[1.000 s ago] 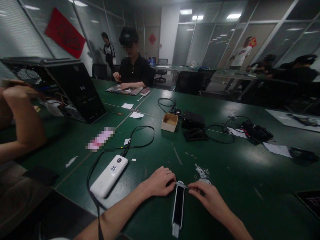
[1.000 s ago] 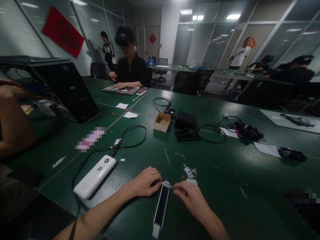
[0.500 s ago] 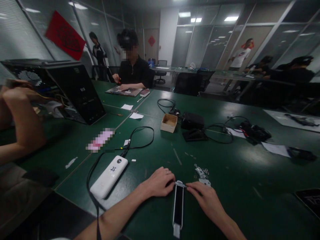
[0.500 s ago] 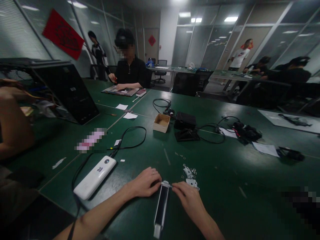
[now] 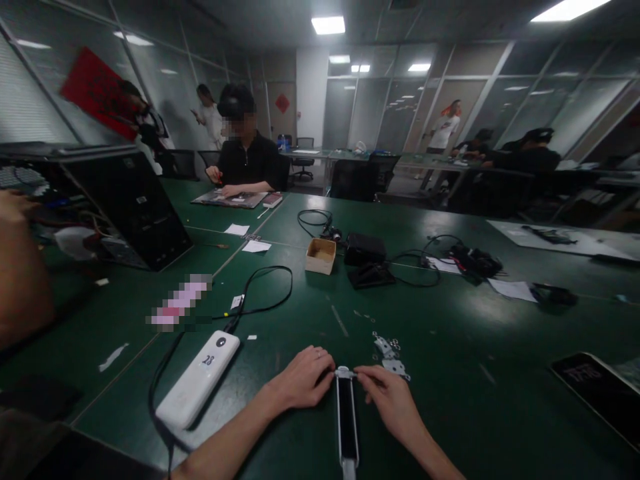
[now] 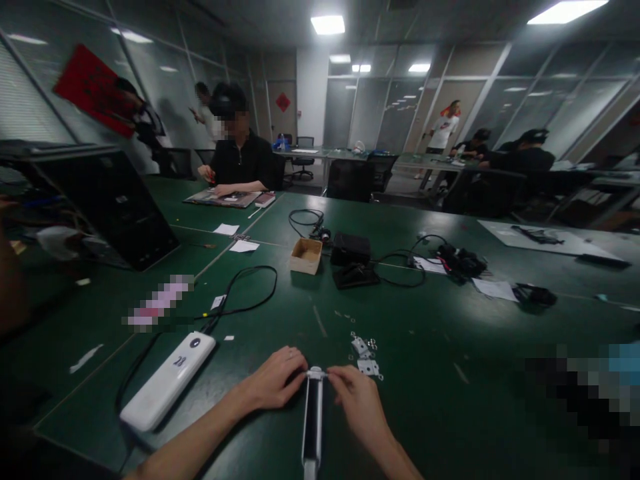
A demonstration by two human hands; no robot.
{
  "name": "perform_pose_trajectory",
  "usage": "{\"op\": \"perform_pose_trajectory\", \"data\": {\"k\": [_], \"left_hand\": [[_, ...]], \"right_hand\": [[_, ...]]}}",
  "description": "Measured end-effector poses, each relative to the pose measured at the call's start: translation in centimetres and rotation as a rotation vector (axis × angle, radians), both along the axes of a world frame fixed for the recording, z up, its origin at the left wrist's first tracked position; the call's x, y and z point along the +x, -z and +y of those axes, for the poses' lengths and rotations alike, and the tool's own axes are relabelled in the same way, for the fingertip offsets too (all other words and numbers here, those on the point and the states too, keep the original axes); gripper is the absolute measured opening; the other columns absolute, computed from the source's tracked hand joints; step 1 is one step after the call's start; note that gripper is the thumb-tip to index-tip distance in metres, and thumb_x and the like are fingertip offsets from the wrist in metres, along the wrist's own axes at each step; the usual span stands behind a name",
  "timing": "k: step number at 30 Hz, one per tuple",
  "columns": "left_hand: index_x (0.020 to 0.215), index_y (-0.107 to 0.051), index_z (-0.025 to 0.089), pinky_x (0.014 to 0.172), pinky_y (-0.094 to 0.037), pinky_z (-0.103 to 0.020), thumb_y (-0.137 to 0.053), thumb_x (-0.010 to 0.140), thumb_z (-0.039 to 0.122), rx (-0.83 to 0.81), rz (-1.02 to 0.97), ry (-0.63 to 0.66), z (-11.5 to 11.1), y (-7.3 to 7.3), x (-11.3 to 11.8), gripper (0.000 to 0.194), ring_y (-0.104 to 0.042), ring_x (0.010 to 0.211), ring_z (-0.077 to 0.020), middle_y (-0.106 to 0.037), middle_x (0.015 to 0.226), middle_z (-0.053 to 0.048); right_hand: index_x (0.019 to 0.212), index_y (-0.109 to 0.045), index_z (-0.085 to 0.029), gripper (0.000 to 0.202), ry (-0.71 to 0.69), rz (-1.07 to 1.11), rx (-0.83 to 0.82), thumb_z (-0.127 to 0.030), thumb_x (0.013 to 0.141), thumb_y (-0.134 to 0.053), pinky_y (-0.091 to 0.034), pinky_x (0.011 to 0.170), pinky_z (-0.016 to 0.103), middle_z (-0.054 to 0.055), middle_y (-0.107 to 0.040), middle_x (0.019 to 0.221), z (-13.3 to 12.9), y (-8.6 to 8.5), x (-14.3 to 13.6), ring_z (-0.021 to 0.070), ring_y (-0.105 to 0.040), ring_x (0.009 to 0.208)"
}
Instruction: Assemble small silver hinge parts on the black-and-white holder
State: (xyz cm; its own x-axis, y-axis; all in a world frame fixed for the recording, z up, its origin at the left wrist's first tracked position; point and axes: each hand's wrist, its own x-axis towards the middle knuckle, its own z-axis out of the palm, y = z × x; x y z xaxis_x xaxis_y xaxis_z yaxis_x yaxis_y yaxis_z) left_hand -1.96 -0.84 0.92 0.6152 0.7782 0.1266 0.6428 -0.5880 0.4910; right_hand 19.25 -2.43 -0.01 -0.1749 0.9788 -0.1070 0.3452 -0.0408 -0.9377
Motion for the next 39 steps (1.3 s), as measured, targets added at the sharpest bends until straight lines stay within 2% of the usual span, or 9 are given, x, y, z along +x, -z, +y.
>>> {"op": "perform_pose_trajectory", "data": {"k": [6, 10, 14, 18, 21, 24, 28, 34, 39], "left_hand": [[0.089, -0.052, 0.018, 0.073, -0.042, -0.026, -0.038, 0.094, 0.024, -0.111, -0.278, -0.045, 0.0, 0.4, 0.0, 0.016, -0.053, 0.079, -0.0155, -0.058, 0.085, -0.003], [0.087, -0.052, 0.018, 0.069, -0.041, -0.025, -0.036, 0.096, 0.033, -0.163, -0.380, -0.113, -0.1, 0.8, 0.5, 0.024, -0.053, 0.073, -0.0143, -0.057, 0.080, -0.002], [0.087, -0.050, 0.018, 0.068, -0.042, -0.025, -0.030, 0.098, 0.035, -0.163, -0.315, -0.111, -0.3, 1.1, 0.8, 0.028, -0.052, 0.072, -0.0146, -0.057, 0.080, -0.003], [0.090, -0.050, 0.019, 0.071, -0.043, -0.027, -0.028, 0.098, 0.033, -0.121, -0.241, -0.098, -0.3, 1.1, 0.7, 0.027, -0.054, 0.074, -0.0152, -0.058, 0.082, -0.003], [0.091, -0.051, 0.019, 0.072, -0.044, -0.028, -0.028, 0.098, 0.030, -0.100, -0.178, -0.081, -0.1, 0.9, 0.8, 0.026, -0.055, 0.077, -0.0161, -0.059, 0.085, -0.004], [0.092, -0.052, 0.019, 0.073, -0.044, -0.030, -0.029, 0.097, 0.027, -0.052, -0.095, -0.061, 0.2, 0.8, 1.0, 0.024, -0.055, 0.080, -0.0179, -0.060, 0.087, -0.005], [0.090, -0.053, 0.019, 0.074, -0.045, -0.032, -0.029, 0.097, 0.027, -0.010, -0.062, -0.048, 0.5, 0.6, 1.2, 0.026, -0.055, 0.080, -0.0189, -0.060, 0.086, -0.005], [0.091, -0.055, 0.018, 0.076, -0.045, -0.034, -0.031, 0.097, 0.024, 0.004, -0.057, -0.031, 0.8, 0.6, 1.4, 0.025, -0.054, 0.082, -0.0192, -0.060, 0.087, -0.006], [0.089, -0.057, 0.018, 0.076, -0.044, -0.034, -0.033, 0.096, 0.024, 0.016, -0.039, -0.035, 1.0, 0.4, 1.1, 0.026, -0.054, 0.083, -0.0196, -0.060, 0.088, -0.006]], "right_hand": [[0.074, -0.071, -0.014, 0.042, 0.098, 0.540, -0.259, -0.051, 0.056, -0.079, -0.043, 0.051, 0.023, 0.001, -0.062, 0.062, 0.6, -0.7, -0.9, 0.0104, -0.052, 0.053], [0.073, -0.068, -0.015, 0.043, 0.193, 0.628, -0.269, -0.050, 0.052, -0.082, -0.045, 0.053, 0.022, 0.001, -0.062, 0.063, 0.9, -0.3, -1.1, 0.0115, -0.056, 0.057], [0.076, -0.069, -0.013, 0.052, 0.229, 0.472, -0.157, -0.061, 0.056, -0.075, -0.048, 0.054, 0.027, 0.005, -0.064, 0.062, 0.9, 1.2, -1.4, 0.0167, -0.060, 0.059], [0.082, -0.068, -0.013, 0.054, 0.167, 0.336, -0.051, -0.065, 0.068, -0.064, -0.050, 0.055, 0.028, 0.007, -0.067, 0.070, 0.6, 2.0, -1.4, 0.0186, -0.062, 0.063], [0.083, -0.068, -0.016, 0.044, 0.059, 0.107, 0.065, -0.058, 0.080, -0.054, -0.049, 0.056, 0.027, 0.006, -0.067, 0.073, 0.6, 1.5, -0.7, 0.0172, -0.062, 0.063], [0.084, -0.068, -0.020, 0.034, -0.088, -0.159, 0.312, -0.045, 0.091, -0.045, -0.049, 0.070, 0.030, 0.005, -0.067, 0.080, 0.6, 0.8, 0.3, 0.0173, -0.062, 0.074], [0.093, -0.067, -0.019, 0.030, -0.208, -0.340, 0.470, -0.033, 0.095, -0.041, -0.049, 0.076, 0.031, 0.006, -0.066, 0.086, 0.7, 0.2, 1.0, 0.0176, -0.060, 0.082], [0.102, -0.066, -0.018, 0.023, -0.232, -0.490, 0.539, -0.026, 0.093, -0.046, -0.050, 0.080, 0.033, 0.008, -0.065, 0.096, 1.0, -0.7, 1.7, 0.0191, -0.060, 0.089], [0.108, -0.065, -0.018, 0.028, -0.073, -0.653, 0.558, -0.020, 0.094, -0.040, -0.049, 0.081, 0.036, 0.009, -0.064, 0.101, 2.8, -1.4, 5.5, 0.0205, -0.058, 0.091]]}}
